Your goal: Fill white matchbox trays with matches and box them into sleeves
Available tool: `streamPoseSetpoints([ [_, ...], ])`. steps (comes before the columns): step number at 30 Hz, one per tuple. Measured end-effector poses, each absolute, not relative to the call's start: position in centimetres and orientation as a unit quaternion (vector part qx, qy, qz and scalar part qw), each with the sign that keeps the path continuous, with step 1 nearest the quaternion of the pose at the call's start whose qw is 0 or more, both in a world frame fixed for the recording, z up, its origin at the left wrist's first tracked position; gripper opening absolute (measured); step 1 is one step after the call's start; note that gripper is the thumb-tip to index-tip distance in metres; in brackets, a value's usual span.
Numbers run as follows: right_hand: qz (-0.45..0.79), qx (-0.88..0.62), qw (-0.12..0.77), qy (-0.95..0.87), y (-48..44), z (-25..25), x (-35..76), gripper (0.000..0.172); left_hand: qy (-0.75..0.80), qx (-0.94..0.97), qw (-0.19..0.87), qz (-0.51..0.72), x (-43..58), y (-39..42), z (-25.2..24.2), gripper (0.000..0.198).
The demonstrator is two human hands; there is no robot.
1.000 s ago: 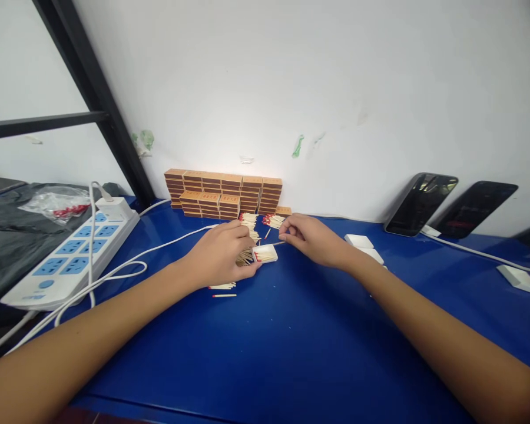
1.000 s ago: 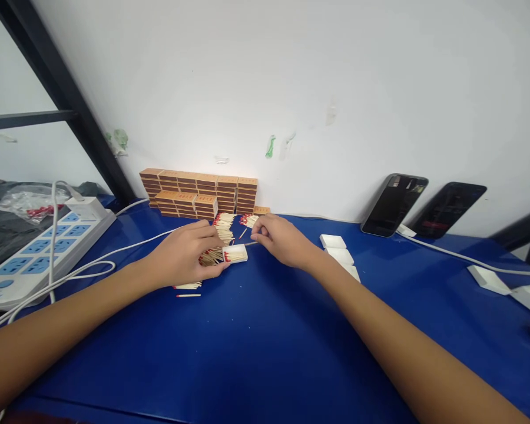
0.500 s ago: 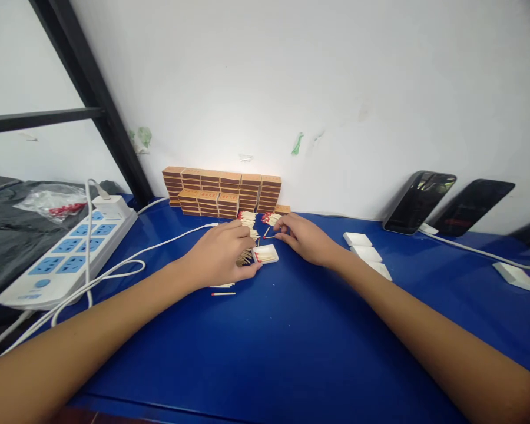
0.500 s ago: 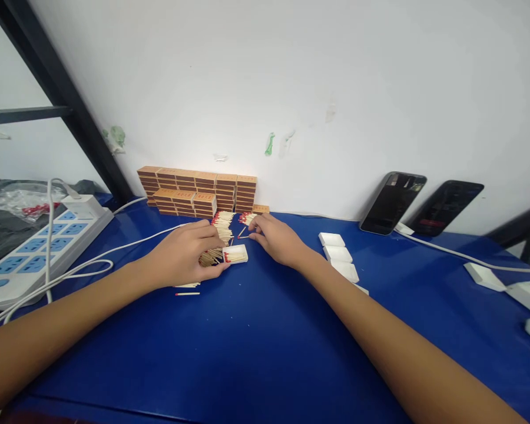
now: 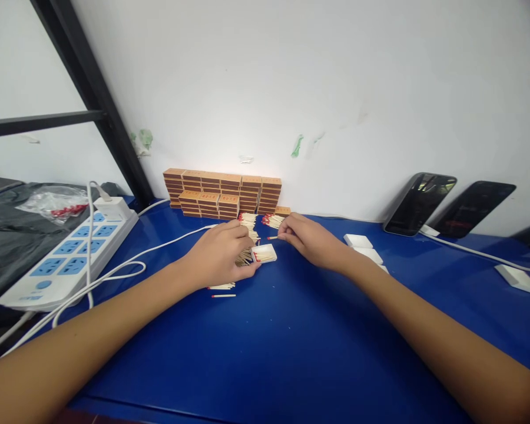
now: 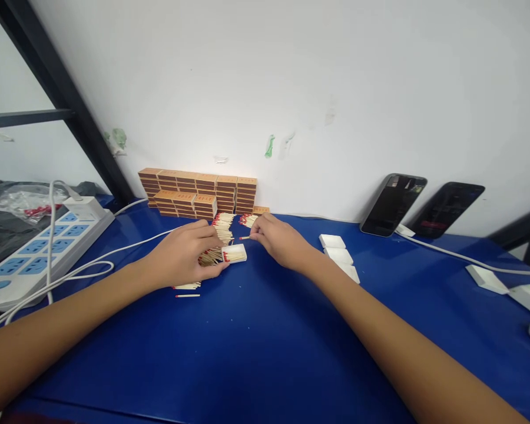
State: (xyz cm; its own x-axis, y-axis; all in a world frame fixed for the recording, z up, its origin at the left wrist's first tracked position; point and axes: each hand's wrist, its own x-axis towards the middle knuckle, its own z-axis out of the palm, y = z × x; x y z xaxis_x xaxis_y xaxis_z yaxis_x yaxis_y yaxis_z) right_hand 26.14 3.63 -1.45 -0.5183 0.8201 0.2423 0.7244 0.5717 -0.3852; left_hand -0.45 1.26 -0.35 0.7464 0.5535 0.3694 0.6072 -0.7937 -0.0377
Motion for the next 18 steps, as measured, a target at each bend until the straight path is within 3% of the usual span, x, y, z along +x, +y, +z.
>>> streamPoseSetpoints([
  [7, 0.115, -0.417, 0.132, -0.892, 0.7, 0.4, 23.8, 0.009, -0.309, -0.932, 0.083, -0.172, -0.4, 1.3, -0.4, 0.032],
  [13, 0.074, -0.484, 0.269, -0.829, 3.1, -1.6, 25.1, 0.008, -0.297, -0.934, 0.073, -0.183, -0.4, 1.1, -0.5, 0.032],
  [18, 0.055, -0.517, 0.295, -0.801, 5.2, -4.1, 26.5, 0.009, -0.296, -0.936, 0.064, -0.181, -0.2, 1.0, -0.4, 0.030],
])
